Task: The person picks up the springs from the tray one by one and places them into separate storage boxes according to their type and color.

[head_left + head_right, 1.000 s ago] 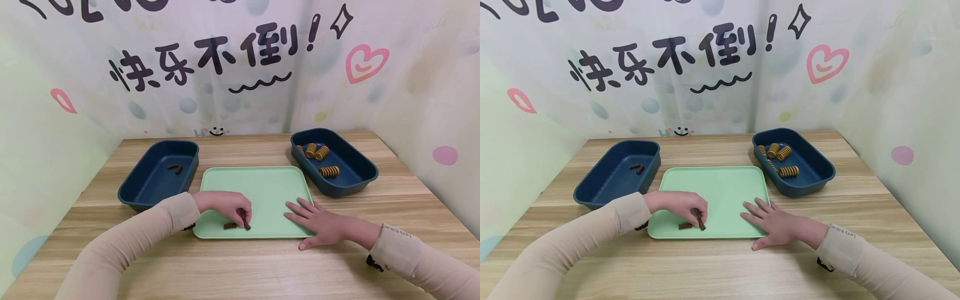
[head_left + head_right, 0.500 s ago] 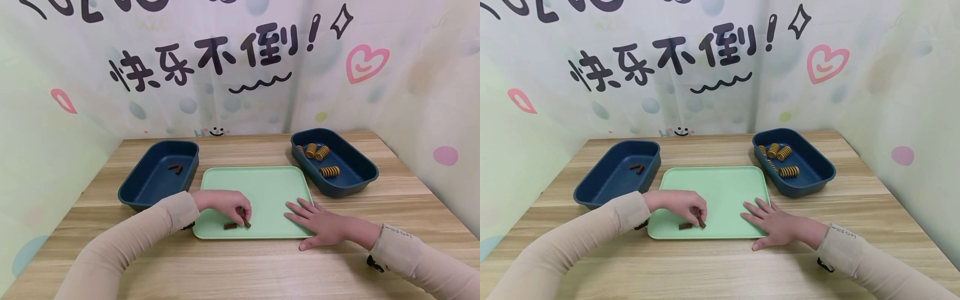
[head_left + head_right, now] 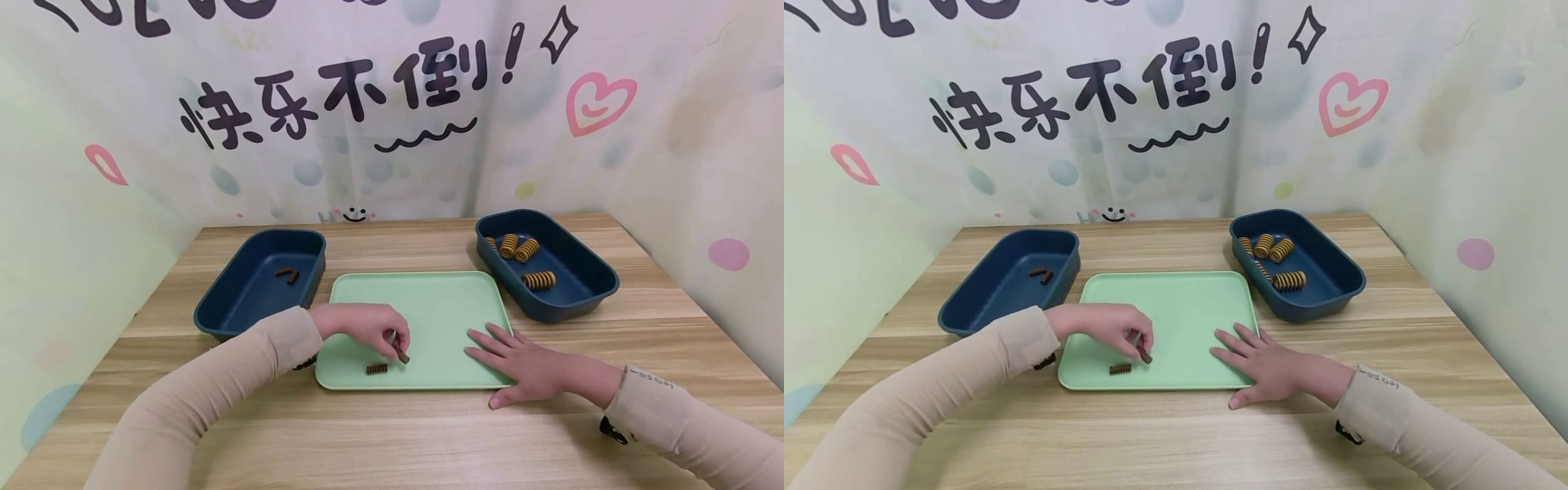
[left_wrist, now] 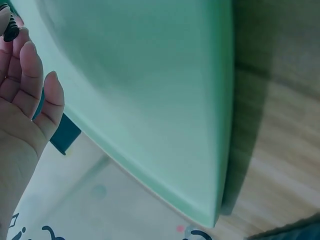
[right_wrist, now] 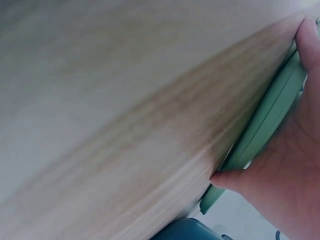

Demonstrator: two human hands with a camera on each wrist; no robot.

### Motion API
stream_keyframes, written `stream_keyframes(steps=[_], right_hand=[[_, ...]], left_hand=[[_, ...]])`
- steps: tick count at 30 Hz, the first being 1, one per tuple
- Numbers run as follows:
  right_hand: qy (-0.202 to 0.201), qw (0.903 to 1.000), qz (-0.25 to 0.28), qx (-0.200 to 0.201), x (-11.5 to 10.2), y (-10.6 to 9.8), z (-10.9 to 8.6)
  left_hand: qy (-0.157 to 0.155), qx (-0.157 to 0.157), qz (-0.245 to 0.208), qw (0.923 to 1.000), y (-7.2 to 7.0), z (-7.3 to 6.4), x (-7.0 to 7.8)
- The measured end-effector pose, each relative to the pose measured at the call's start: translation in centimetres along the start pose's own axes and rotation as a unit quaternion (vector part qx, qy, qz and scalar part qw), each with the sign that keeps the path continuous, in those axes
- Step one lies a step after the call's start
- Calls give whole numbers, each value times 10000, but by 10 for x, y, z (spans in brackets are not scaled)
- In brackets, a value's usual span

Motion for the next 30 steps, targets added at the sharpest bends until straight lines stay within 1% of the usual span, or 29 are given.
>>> stream_keyframes(steps=[6,13,19,22,26,30], right_hand=[[-17,10000,-16,8,0,0,0],[-82,10000,-34,45,1,0,0],[-163,9997,-70,148,4,3,1],[-138,9998,-84,123,3,3,1],[-97,9999,-92,64,2,1,1],[-102,9999,-76,60,2,1,1]], left_hand=[[75,61,56,9999,-7,-4,2],[-38,204,71,9998,-16,-11,3],[-11,310,174,9994,-22,-16,0],[-1,374,186,9991,-26,-19,-1],[-51,462,171,9988,-32,-24,-2],[-162,573,33,9982,-38,-29,-4]])
Point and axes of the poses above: each hand's wrist, its own z-axis towards the middle knuckle, its own y-axis out of the palm, x = y × z, the point moved 1 cm from there along z, towards the middle knuckle, and after that the axes turned 8 degrees about y, right-handed, at the moved point
